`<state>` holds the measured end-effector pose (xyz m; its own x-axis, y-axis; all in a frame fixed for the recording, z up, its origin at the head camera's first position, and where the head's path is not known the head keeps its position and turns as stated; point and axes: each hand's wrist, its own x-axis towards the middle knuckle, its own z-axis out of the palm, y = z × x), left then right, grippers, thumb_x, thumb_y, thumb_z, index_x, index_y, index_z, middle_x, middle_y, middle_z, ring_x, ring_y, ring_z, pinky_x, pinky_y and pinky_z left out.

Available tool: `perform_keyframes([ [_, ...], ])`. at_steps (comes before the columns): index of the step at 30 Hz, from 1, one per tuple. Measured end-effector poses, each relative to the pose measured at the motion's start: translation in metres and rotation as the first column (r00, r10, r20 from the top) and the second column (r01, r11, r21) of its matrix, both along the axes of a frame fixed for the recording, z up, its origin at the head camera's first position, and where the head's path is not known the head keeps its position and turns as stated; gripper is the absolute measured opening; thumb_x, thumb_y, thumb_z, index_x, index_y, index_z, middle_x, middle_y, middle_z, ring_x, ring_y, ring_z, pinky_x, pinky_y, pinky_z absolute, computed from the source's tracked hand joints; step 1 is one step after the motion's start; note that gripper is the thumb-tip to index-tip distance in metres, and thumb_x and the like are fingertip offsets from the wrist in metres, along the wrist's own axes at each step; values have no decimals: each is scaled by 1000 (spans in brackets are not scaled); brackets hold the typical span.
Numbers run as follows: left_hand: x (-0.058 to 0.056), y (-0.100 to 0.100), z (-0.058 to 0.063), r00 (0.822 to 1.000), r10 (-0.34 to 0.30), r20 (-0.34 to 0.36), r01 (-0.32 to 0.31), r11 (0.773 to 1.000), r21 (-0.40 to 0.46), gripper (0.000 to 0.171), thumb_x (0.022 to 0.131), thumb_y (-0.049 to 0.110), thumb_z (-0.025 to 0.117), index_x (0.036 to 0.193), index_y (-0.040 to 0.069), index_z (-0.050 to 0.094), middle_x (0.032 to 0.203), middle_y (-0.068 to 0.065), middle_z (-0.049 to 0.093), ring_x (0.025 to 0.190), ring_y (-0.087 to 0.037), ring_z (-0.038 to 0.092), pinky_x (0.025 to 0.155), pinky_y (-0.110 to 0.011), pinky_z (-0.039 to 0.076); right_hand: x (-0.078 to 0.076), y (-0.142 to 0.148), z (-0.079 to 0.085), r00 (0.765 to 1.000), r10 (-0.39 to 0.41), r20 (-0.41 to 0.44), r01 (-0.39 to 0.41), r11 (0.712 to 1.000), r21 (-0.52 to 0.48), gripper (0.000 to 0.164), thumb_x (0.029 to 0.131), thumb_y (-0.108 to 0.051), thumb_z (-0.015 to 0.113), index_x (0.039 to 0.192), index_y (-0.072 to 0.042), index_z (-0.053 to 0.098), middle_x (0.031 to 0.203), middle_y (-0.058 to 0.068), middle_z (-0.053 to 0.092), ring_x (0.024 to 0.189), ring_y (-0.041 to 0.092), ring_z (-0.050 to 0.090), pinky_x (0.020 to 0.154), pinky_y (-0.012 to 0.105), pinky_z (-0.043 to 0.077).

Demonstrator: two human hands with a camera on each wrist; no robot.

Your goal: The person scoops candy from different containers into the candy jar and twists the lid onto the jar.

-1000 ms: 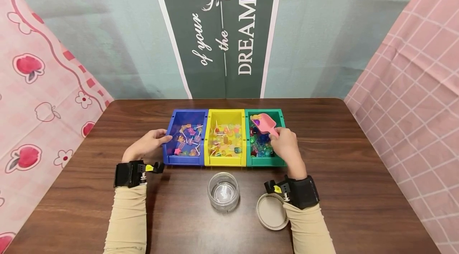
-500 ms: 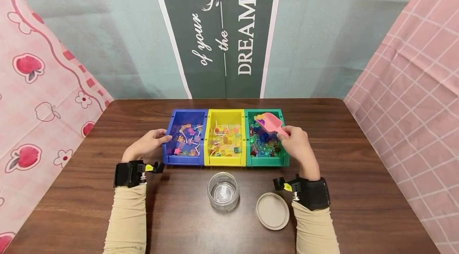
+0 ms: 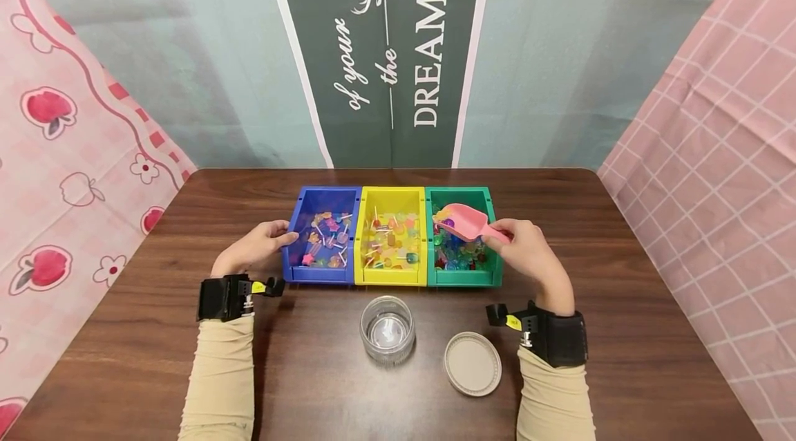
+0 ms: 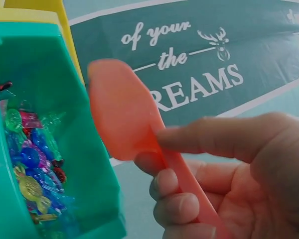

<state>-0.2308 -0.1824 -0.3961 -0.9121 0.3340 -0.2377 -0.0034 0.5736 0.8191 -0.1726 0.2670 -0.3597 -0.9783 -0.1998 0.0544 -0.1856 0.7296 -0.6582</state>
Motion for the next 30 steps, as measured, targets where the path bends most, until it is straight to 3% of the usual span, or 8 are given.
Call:
perform_keyframes([
  [4,-1,-1,2,999,-29,-23,29,999,-23,35,100,15,43,118,-13,51,106,-31,62,94,-33,57,95,-53,45,3,5,3,998,46,-33,-45,999,22,30,91,-17,61,103,11,64,69,9,51,59,17,41,52,27,36],
  [13,0,-4,3,996,-74,-44,72,996,-52,30,98,13,45,111,-12,53,104,-30,64,93,-31,59,93,-52,46,7,4,10,986,165,4,-165,986,-26,21,87,-14,65,99,3,67,67,4,50,58,10,42,49,23,37],
  [30,4,-8,3,997,-68,-29,66,996,-57,29,98,14,46,112,-10,54,103,-29,64,90,-26,58,89,-47,47,13,-3,11,913,406,37,-395,904,-165,10,85,-7,66,93,-1,68,71,4,58,58,5,47,47,19,43],
])
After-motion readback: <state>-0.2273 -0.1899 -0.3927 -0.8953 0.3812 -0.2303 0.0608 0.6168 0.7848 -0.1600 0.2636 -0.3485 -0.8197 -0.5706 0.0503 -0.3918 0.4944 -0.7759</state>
